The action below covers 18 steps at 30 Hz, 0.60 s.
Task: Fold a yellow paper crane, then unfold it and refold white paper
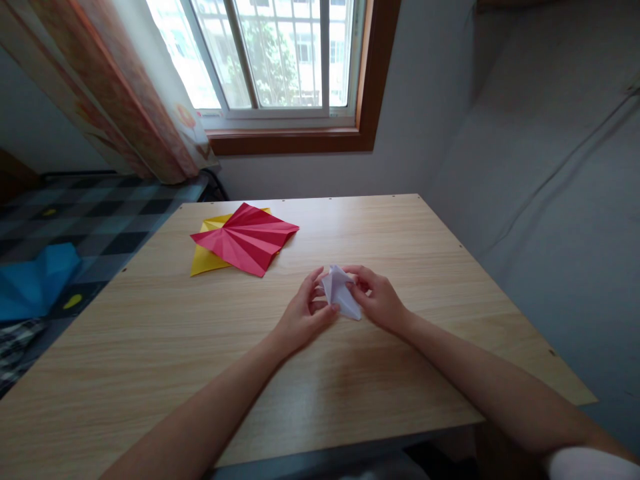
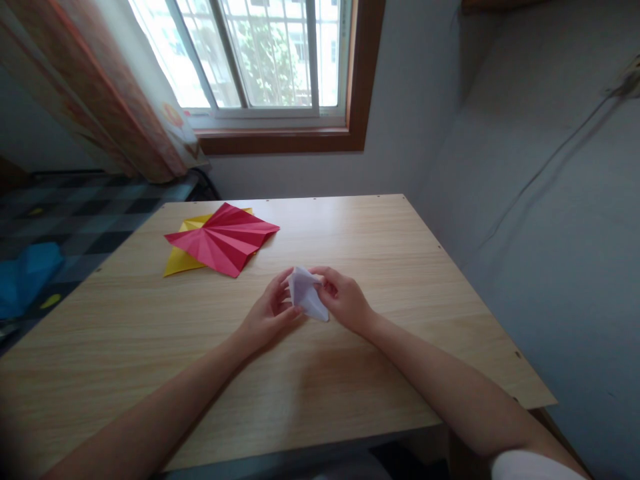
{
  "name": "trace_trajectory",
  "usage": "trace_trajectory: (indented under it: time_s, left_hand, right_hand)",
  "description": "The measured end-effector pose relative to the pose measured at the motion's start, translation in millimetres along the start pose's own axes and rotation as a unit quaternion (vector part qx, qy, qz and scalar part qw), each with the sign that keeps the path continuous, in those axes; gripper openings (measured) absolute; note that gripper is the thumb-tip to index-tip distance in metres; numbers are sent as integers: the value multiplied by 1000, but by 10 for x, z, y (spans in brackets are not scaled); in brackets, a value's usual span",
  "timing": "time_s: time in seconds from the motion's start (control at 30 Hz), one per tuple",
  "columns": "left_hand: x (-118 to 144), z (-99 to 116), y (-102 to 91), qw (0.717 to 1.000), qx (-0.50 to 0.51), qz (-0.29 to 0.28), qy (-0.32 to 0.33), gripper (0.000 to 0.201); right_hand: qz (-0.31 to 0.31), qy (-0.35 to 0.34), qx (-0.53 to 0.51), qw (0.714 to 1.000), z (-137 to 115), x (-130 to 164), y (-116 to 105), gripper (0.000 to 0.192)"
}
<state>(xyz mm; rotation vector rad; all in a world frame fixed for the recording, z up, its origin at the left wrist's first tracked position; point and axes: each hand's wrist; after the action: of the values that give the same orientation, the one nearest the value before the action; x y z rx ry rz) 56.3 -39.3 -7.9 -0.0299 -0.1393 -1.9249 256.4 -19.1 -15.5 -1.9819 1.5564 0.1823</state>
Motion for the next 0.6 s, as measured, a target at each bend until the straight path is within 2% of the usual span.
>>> trace_trajectory:
  time_s: [0.2, 0.37, 0.6]
  left_hand:
    - [14, 18, -16, 999, -23, -1, 26, 75]
    - [37, 18, -30, 1000, -22, -15, 7, 78]
    - [38, 65, -18, 1000, 17, 13, 3, 79]
  right_hand:
    - [8, 0, -36, 999, 5, -15, -12, 28]
    - [1, 0, -38, 999, 5, -13, -29, 26]
    - [-6, -14, -48, 999, 57, 9, -33, 29]
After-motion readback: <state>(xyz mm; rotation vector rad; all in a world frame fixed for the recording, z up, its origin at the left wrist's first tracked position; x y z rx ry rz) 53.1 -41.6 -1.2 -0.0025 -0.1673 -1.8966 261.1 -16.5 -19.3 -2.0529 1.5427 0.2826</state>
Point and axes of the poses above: each hand's wrist, its own x-axis away from the middle knuckle, its own y-axis out of the palm, z = x × y, and after that the axes turned 7 degrees about -y, right-handed
